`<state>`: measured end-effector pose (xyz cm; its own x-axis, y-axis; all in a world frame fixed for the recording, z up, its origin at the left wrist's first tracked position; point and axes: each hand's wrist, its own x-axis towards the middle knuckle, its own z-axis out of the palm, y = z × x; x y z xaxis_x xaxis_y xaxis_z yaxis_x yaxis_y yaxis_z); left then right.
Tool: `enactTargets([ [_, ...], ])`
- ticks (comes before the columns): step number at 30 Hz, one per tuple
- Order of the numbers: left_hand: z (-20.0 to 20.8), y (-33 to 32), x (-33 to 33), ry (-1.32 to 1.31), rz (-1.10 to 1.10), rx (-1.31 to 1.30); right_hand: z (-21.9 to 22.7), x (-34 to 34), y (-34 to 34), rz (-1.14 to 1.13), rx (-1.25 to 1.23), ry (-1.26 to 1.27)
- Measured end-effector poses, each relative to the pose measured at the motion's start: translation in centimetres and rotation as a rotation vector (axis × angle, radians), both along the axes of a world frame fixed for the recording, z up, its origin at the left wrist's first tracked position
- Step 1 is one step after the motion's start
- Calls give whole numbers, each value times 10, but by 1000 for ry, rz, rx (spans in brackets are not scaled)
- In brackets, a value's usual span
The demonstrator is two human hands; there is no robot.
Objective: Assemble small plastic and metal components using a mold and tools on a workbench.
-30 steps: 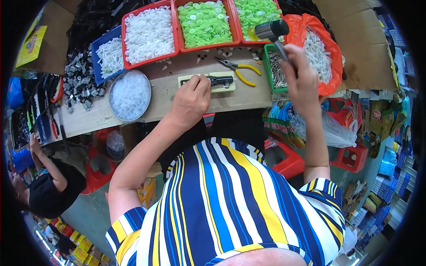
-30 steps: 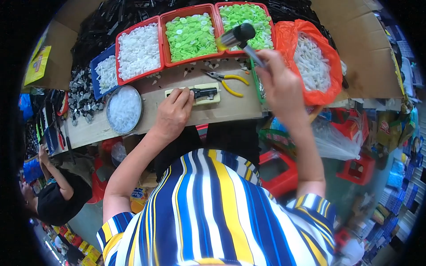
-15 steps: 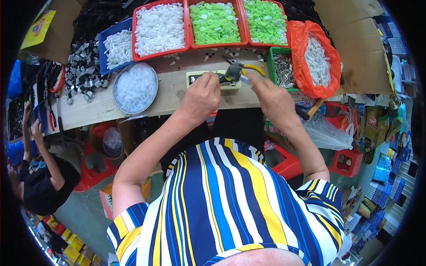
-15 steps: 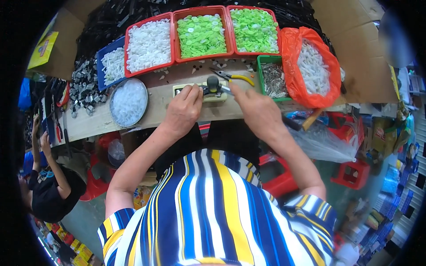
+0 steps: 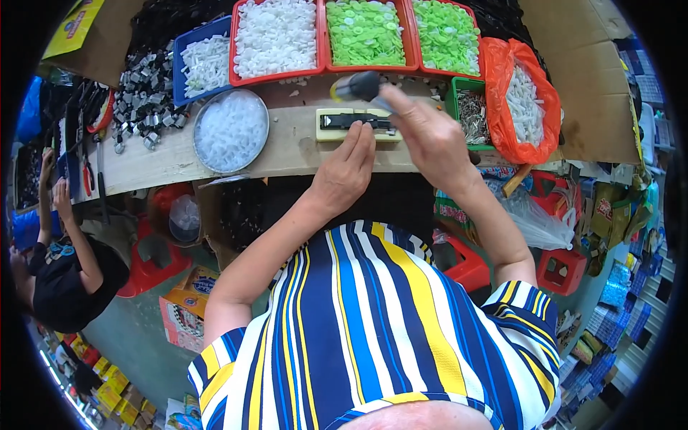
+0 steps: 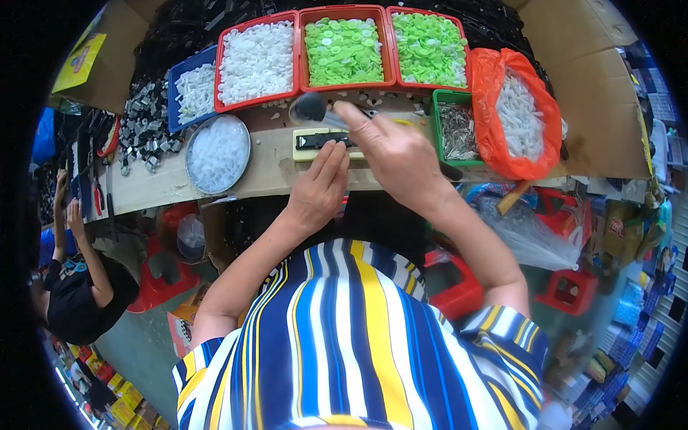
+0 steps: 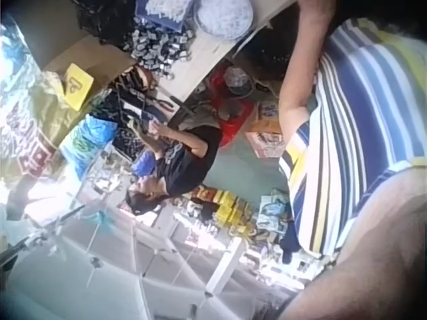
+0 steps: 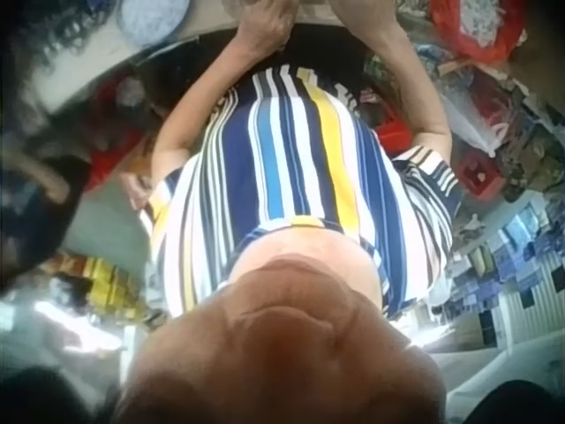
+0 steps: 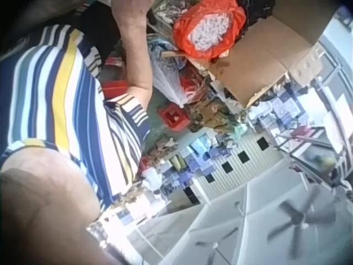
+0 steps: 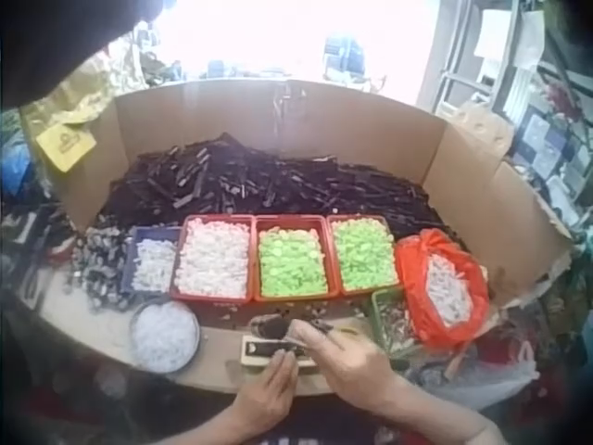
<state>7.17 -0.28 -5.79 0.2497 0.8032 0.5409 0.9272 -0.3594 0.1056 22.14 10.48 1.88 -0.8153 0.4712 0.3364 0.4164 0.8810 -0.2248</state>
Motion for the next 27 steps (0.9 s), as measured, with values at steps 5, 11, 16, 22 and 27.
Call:
enactTargets([
  [5,-1,0,-8,-80,-29,4,6,-2,2,5,-78,-283],
  [11,5,-10,-23,-269,55,31,-9,17,1,-26,-56,-103],
  [16,5,-11,-30,-228,53,1,-5,25,-9,-76,-52,188],
  [22,4,10,-19,-226,-18,-20,-8,52,-11,-135,-142,-25],
  [27,5,17,-15,-203,-54,4,-17,75,-7,-271,-36,216],
])
